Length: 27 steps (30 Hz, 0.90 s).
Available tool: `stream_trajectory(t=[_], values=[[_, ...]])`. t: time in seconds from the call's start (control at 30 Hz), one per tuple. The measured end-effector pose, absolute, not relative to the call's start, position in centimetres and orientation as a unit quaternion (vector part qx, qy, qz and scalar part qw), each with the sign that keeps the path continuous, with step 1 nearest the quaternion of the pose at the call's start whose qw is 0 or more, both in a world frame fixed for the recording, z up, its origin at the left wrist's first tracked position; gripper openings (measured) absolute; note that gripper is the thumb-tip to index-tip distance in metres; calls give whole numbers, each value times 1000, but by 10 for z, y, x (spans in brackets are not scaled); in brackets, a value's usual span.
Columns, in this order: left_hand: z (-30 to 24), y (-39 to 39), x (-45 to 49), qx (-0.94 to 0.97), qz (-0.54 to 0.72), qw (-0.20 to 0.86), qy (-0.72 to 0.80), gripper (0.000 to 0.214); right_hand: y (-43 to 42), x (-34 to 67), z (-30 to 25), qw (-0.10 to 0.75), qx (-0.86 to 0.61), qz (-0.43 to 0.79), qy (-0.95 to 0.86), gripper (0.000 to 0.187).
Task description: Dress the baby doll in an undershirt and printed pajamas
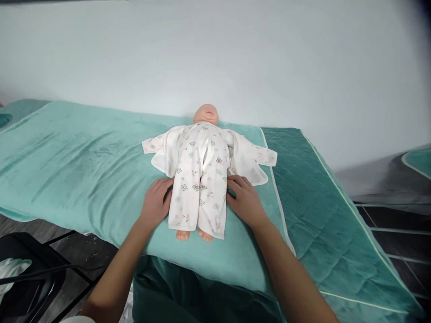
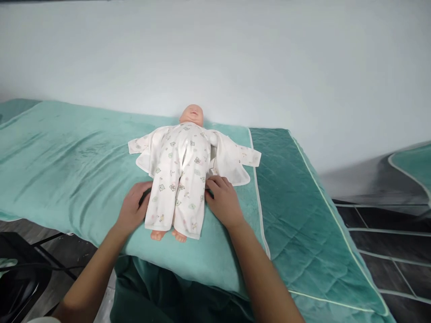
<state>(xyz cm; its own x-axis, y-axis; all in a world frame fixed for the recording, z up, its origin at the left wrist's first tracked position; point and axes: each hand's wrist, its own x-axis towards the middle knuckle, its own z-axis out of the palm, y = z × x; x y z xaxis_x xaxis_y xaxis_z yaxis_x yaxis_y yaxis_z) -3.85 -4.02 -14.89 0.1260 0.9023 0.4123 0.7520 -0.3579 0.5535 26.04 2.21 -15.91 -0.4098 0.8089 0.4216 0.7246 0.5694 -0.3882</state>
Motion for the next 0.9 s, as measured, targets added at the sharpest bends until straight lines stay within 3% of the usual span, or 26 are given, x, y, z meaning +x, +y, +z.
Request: stream_trajectory(t=[0.13,0.37,0.6,0.9], values=[[-154,-93,-31,728,395,175,532,58,24,262,-161,294,-453,93,-837,22],[-150,-119,-11,787,379,-5,486,89,27,265,-165,313,-429,148,-834,19],[-139,-110,38,884,237,-178,362,33,26,265,-164,319,-445,120,-828,12],[-136,-78,33,896,215,-234,311,24,28,258,-162,206,-491,55,-845,17]])
